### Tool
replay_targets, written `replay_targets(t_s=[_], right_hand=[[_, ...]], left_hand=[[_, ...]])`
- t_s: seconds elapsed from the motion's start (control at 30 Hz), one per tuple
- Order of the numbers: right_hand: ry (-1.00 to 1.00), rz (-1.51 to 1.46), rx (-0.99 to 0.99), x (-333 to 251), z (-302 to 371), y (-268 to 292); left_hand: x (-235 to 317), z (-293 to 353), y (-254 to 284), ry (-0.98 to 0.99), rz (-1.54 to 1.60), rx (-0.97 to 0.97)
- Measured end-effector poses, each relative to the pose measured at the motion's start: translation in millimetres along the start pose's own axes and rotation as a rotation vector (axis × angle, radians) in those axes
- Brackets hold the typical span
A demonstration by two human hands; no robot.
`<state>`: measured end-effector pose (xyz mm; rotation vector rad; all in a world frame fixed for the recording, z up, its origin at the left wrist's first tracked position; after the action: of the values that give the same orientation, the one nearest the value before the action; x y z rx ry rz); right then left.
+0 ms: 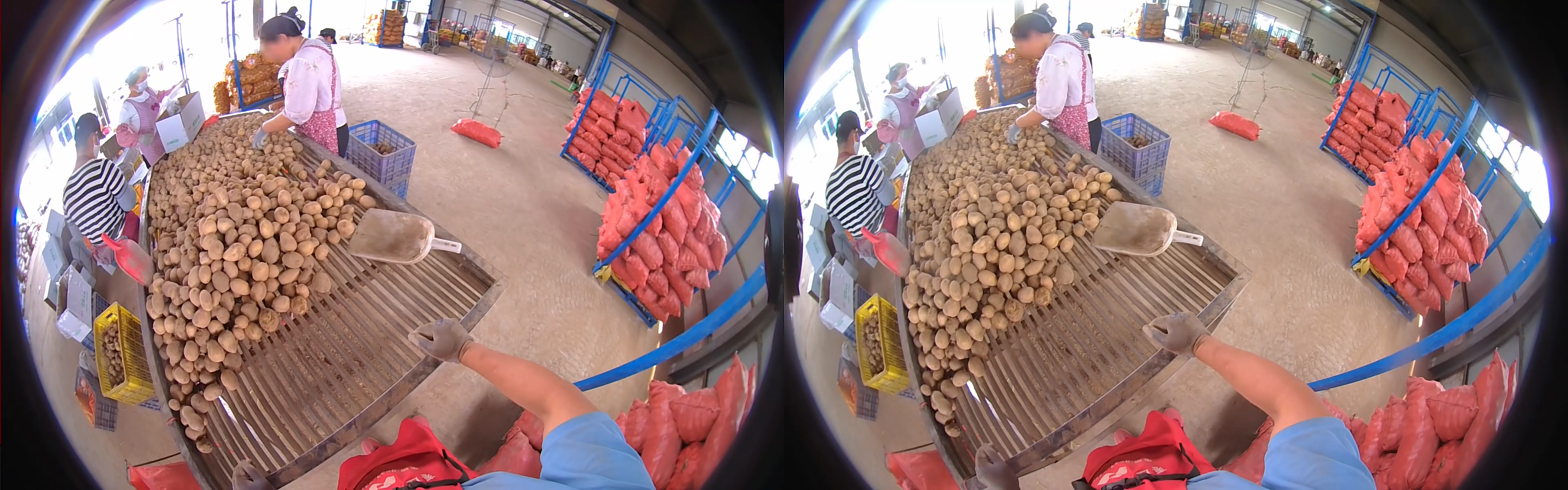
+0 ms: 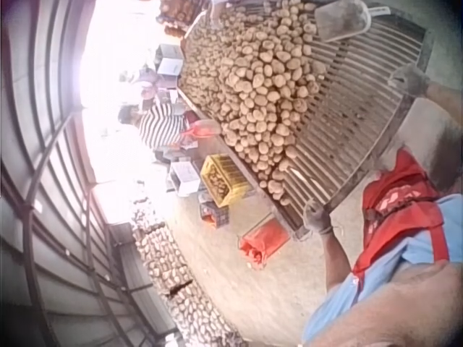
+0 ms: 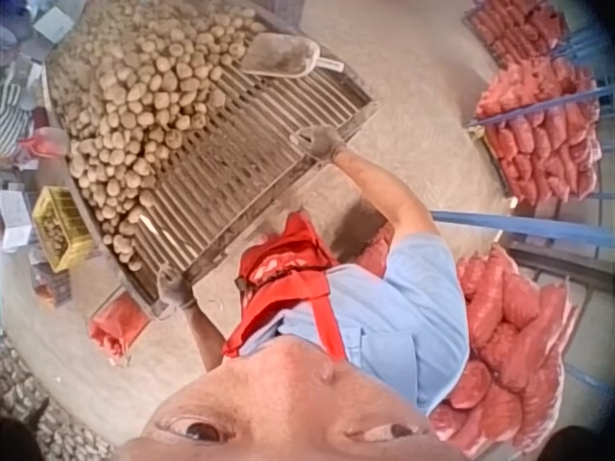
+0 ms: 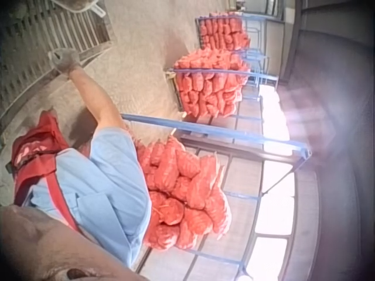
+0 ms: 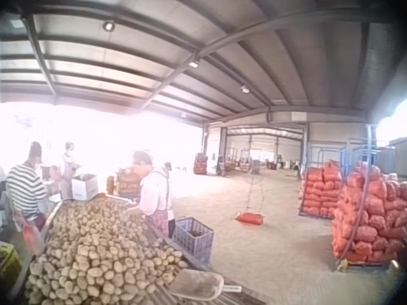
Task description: Sort potatoes on a sorting table and scoop them into containers.
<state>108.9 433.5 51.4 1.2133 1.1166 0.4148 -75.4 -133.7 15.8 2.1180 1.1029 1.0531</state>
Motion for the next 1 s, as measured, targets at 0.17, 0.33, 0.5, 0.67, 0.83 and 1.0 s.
replay_targets(t_s=[0.17, 0.33, 0.5, 0.67, 0.83, 1.0], right_hand=[[-0.018, 0.005, -0.008, 2.7, -0.9, 4.5], [0.066, -0.077, 0.097, -16.8, -15.1, -14.3], [0.113, -0.120, 0.221, 31.7, 18.3, -8.0], [0.073, -0.184, 0.158, 6.0, 3.4, -9.1], [0.108, -0.175, 0.195, 8.4, 0.9, -12.1], [0.038, -0.200, 0.157, 2.1, 1.0, -9.5]], left_hand=[[0.9, -2.6, -8.2, 0.028, 0.013, -0.035], [-27.8, 15.9, -4.8, 0.145, 0.124, 0.074], [22.4, -12.5, -10.4, 0.059, 0.103, -0.076], [29.8, -17.4, 22.5, 0.200, 0.069, -0.098], [33.7, -22.2, 25.7, 0.174, 0.108, -0.067], [20.1, -12.0, 15.3, 0.190, 0.069, -0.088]])
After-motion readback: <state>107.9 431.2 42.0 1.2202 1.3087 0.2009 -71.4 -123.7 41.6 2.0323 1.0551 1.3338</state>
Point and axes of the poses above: each hand's wrist, its own z-axis away from the middle knuckle, its own y-axis out of the back of the hand, x = y × z, the point moved 3 cm from there along -z, towards the middle knuckle, and after that the axes turned 9 degrees about x, right-handed, at the moved point
